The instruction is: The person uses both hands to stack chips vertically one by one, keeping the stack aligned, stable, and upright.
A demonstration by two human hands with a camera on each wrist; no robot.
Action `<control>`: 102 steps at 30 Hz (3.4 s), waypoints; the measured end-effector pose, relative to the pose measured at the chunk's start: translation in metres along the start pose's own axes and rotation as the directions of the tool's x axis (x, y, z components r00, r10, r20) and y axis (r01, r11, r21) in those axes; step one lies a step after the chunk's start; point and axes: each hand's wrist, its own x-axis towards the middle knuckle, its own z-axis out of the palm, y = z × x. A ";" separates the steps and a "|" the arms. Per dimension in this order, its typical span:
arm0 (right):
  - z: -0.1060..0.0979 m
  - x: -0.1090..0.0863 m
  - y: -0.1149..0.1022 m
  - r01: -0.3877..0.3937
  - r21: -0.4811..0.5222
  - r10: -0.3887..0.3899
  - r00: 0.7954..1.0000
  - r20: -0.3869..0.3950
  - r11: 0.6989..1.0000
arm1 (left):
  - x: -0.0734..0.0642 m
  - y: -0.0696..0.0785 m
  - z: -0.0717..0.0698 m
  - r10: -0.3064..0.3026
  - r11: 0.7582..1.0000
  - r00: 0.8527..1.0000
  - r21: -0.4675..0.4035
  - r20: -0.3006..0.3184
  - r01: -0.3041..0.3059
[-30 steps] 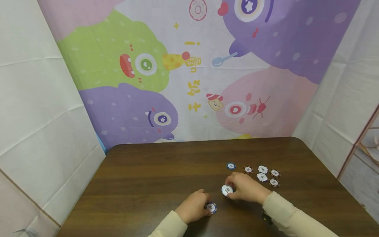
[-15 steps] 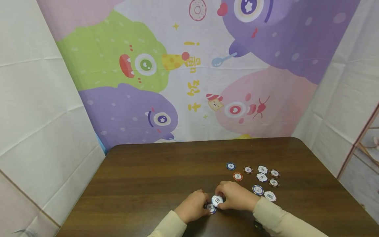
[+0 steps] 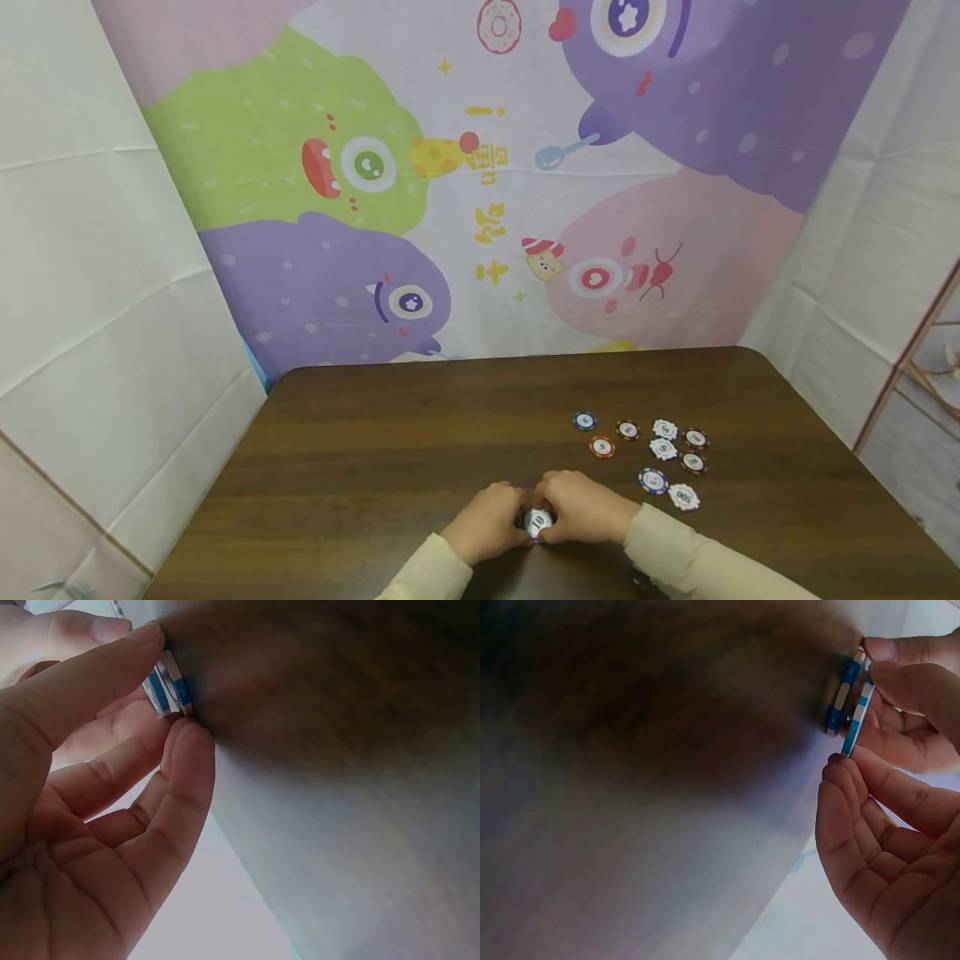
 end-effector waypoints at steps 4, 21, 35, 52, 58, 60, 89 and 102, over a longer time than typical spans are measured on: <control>0.002 0.001 0.000 0.010 -0.010 -0.010 1.000 0.001 1.000 | 0.000 0.000 0.000 0.001 1.000 1.000 -0.005 0.007 -0.001; 0.005 0.003 -0.001 0.027 -0.037 -0.027 1.000 -0.006 0.999 | -0.001 0.001 0.000 -0.010 1.000 1.000 -0.010 0.012 0.010; -0.012 -0.004 0.015 -0.098 0.039 0.100 0.994 -0.044 0.994 | -0.001 0.003 0.000 -0.039 0.999 0.999 -0.015 0.002 0.039; -0.053 -0.011 0.066 -0.300 -0.022 0.292 0.939 -0.180 0.954 | -0.002 0.004 0.000 -0.019 0.999 0.999 0.045 -0.044 0.021; -0.055 -0.012 0.087 -0.352 -0.028 0.341 0.922 -0.183 0.936 | -0.002 0.005 -0.001 -0.029 0.999 0.999 0.034 -0.035 0.030; -0.054 -0.012 0.092 -0.368 -0.025 0.359 0.918 -0.171 0.929 | -0.002 0.005 0.000 -0.030 0.999 0.999 0.035 -0.035 0.031; -0.044 -0.007 0.099 -0.369 -0.091 0.362 0.928 -0.085 0.925 | -0.001 0.004 0.002 -0.034 0.998 0.999 0.048 -0.028 0.036; -0.046 -0.004 0.101 -0.409 -0.078 0.402 0.911 -0.092 0.909 | -0.001 0.006 -0.001 -0.047 0.998 0.999 0.043 -0.010 0.047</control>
